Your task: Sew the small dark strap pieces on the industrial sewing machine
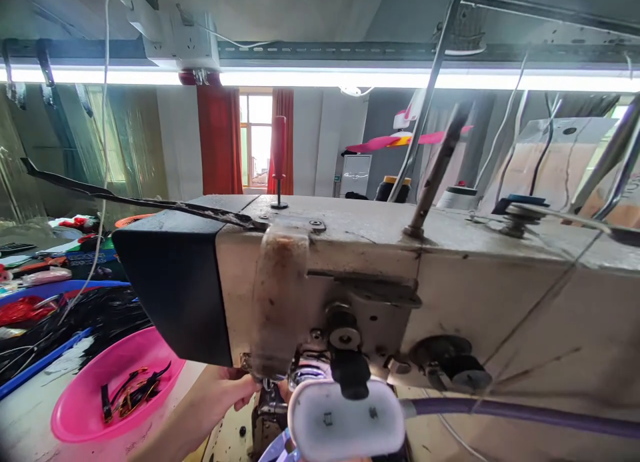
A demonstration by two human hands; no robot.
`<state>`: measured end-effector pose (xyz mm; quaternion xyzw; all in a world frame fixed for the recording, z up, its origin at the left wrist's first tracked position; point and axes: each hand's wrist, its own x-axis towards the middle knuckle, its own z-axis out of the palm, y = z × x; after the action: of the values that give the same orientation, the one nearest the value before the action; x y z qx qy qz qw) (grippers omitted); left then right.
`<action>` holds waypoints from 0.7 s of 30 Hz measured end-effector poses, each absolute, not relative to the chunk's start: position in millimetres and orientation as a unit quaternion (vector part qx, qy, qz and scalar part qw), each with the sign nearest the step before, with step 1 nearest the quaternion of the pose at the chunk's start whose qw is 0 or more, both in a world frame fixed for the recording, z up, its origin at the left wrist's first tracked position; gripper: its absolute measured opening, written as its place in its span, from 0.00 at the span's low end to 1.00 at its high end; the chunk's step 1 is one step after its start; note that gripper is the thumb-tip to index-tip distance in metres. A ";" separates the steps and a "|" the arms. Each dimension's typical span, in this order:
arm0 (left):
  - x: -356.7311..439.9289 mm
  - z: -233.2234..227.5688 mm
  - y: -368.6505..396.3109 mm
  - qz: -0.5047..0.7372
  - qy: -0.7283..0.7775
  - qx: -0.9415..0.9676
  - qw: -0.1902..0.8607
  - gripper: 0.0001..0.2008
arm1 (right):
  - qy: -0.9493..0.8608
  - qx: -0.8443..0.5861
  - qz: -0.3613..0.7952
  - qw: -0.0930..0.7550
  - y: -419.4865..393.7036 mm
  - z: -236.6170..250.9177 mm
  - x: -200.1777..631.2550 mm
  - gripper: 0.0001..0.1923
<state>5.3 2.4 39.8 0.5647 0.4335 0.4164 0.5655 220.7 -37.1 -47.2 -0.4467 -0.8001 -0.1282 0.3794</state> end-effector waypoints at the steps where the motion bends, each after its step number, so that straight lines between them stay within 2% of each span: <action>1: 4.7 38.3 1.9 0.412 0.438 0.569 0.561 0.15 | -0.797 -0.453 -0.131 0.377 -37.2 -45.7 220.0 0.31; 5: -0.5 25.0 -1.6 0.390 0.454 0.589 0.544 0.14 | -0.810 -0.441 -0.138 0.361 -37.7 -38.1 210.1 0.26; 10: -7.6 3.1 -6.0 0.403 0.437 0.637 0.490 0.13 | -0.769 -0.395 -0.150 0.480 -40.6 -26.7 195.5 0.21; 13: -8.3 -1.3 -7.6 0.449 0.388 0.716 0.368 0.09 | -0.765 -0.368 -0.139 0.510 -40.4 -26.8 191.9 0.20; 17: -4.7 0.1 -9.5 0.507 0.317 0.782 0.176 0.10 | -0.753 -0.380 -0.127 0.522 -32.9 -41.5 192.2 0.19; 21: -2.1 -0.7 -12.1 0.524 0.272 0.801 0.095 0.12 | -0.777 -0.354 -0.145 0.500 -28.2 -49.8 198.3 0.21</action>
<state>-2.1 -12.1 -0.7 0.8013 0.2716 0.5244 0.0954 198.3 -28.2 -49.8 -0.3539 -0.7770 -0.1446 0.5002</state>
